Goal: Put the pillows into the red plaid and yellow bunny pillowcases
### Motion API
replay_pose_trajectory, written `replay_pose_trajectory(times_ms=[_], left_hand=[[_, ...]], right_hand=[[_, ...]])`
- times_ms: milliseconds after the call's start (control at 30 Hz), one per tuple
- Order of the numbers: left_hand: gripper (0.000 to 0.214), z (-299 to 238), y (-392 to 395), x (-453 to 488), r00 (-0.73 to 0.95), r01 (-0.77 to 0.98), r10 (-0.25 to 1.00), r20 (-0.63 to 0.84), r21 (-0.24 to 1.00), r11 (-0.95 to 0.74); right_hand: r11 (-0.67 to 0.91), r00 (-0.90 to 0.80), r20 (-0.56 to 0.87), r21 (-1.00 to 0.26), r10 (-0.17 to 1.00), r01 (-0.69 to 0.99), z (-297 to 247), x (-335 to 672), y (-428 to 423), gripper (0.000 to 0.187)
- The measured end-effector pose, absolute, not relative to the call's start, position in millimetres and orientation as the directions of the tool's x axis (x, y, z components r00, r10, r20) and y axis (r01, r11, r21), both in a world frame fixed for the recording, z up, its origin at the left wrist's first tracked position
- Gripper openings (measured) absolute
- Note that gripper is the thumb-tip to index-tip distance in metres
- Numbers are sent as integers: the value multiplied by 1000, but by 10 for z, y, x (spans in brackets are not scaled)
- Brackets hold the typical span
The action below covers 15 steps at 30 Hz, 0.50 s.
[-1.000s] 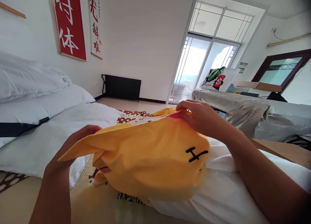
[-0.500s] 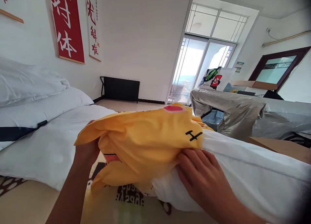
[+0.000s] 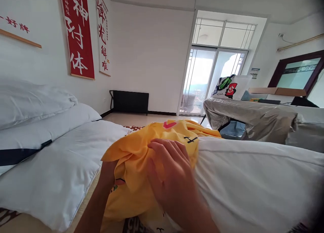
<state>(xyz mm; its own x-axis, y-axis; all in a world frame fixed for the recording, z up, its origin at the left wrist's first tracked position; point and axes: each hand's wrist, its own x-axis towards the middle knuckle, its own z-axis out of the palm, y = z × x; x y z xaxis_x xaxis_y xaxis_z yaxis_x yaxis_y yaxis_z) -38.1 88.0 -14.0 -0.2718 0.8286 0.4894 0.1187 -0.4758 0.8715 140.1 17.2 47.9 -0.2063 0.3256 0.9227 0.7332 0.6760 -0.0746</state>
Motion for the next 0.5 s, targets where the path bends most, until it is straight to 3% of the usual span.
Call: replay_pose_trajectory(times_ms=[100, 267, 367, 400, 500], left_hand=[[29, -54, 802, -409, -200, 125, 816, 542, 840, -527], [18, 64, 626, -393, -93, 83, 772, 629, 778, -623], [10, 78, 548, -449, 98, 199, 730, 676, 706, -680], [7, 83, 519, -481, 187, 259, 729, 659, 682, -684], [13, 116, 412, -582, 386, 416, 748, 540, 622, -664]], right_hand=[[710, -134, 934, -153, 331, 687, 229, 1316, 373, 24], [743, -129, 941, -158, 312, 651, -12, 1462, 493, 20], [786, -167, 943, -132, 287, 605, 37, 1533, 413, 11], [797, -185, 942, -120, 279, 592, 55, 1541, 386, 6], [809, -206, 943, -97, 261, 579, 74, 1531, 323, 14]])
